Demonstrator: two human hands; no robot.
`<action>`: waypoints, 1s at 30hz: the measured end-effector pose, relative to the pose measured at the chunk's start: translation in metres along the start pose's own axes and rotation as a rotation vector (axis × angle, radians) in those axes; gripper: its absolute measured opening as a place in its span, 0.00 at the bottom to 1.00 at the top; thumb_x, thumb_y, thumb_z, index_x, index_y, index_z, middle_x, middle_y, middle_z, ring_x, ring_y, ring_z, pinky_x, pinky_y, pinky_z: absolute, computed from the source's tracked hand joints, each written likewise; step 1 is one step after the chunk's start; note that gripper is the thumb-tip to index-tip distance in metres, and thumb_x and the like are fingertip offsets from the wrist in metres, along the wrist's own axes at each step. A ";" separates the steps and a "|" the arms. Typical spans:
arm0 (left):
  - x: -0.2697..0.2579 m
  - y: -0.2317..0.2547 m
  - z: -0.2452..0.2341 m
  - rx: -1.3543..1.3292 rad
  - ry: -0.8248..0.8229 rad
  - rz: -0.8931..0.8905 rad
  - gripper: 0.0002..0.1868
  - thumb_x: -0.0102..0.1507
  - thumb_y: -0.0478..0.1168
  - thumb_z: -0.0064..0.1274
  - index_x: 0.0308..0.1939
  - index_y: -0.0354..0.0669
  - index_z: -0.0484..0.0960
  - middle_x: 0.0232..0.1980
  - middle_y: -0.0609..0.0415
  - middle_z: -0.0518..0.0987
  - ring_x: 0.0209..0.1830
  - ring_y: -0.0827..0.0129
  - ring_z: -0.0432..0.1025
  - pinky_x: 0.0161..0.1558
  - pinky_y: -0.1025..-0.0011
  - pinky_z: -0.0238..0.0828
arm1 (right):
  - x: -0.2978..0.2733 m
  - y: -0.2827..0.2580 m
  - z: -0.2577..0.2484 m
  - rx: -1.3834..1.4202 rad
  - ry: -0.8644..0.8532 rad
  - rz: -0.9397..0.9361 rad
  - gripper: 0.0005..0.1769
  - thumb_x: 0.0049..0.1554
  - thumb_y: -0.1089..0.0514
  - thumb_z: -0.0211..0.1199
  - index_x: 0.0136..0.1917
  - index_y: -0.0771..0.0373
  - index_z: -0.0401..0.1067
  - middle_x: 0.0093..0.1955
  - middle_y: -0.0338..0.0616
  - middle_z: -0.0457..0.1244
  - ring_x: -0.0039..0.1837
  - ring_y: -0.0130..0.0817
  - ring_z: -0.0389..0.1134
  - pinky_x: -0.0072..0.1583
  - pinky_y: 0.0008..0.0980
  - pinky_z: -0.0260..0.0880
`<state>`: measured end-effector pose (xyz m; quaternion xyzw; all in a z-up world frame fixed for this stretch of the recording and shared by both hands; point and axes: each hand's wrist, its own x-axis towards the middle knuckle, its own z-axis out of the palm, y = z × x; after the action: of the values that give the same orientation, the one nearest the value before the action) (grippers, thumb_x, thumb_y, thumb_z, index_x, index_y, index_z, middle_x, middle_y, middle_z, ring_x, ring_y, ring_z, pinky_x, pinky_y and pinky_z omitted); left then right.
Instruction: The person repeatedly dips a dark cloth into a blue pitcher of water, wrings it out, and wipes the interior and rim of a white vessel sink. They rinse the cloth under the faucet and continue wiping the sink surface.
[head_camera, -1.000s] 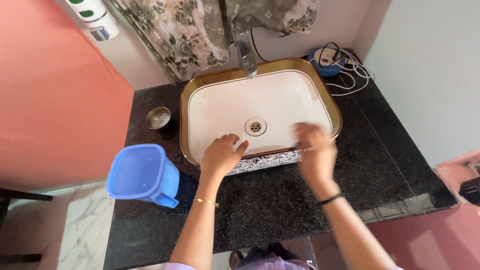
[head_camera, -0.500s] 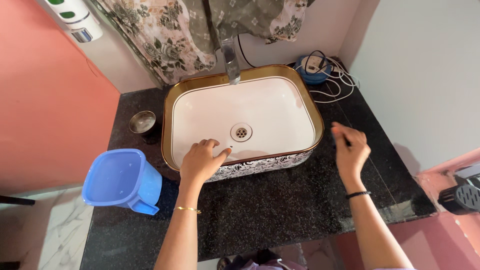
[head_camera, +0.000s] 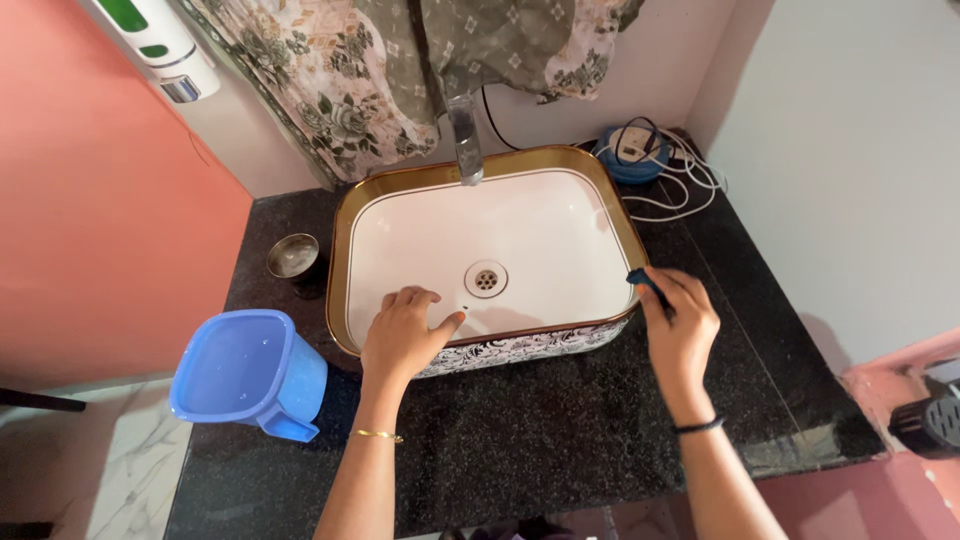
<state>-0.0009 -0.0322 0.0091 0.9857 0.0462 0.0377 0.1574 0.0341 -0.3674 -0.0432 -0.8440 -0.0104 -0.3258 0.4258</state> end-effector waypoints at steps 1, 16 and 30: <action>0.001 -0.001 0.001 0.011 0.056 0.041 0.31 0.59 0.64 0.54 0.56 0.48 0.83 0.70 0.49 0.71 0.74 0.52 0.59 0.68 0.55 0.62 | 0.015 0.007 0.002 -0.017 -0.019 -0.075 0.14 0.57 0.62 0.71 0.57 0.61 0.81 0.58 0.45 0.70 0.43 0.32 0.69 0.42 0.29 0.68; -0.004 0.004 -0.004 0.102 -0.038 -0.002 0.40 0.60 0.73 0.40 0.71 0.59 0.70 0.84 0.63 0.42 0.84 0.57 0.24 0.77 0.47 0.19 | 0.093 0.021 0.030 -0.298 -0.322 -0.131 0.12 0.49 0.57 0.75 0.48 0.57 0.84 0.50 0.52 0.66 0.49 0.48 0.70 0.50 0.42 0.72; 0.000 0.004 -0.006 0.082 -0.008 -0.006 0.42 0.60 0.74 0.39 0.71 0.55 0.69 0.83 0.61 0.44 0.83 0.58 0.26 0.76 0.43 0.19 | 0.133 0.038 0.105 -0.675 -0.228 -0.481 0.08 0.59 0.61 0.62 0.42 0.65 0.79 0.51 0.49 0.66 0.55 0.48 0.70 0.52 0.43 0.75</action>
<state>-0.0015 -0.0338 0.0157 0.9914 0.0499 0.0312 0.1171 0.2071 -0.3499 -0.0406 -0.9402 -0.1468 -0.3055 0.0338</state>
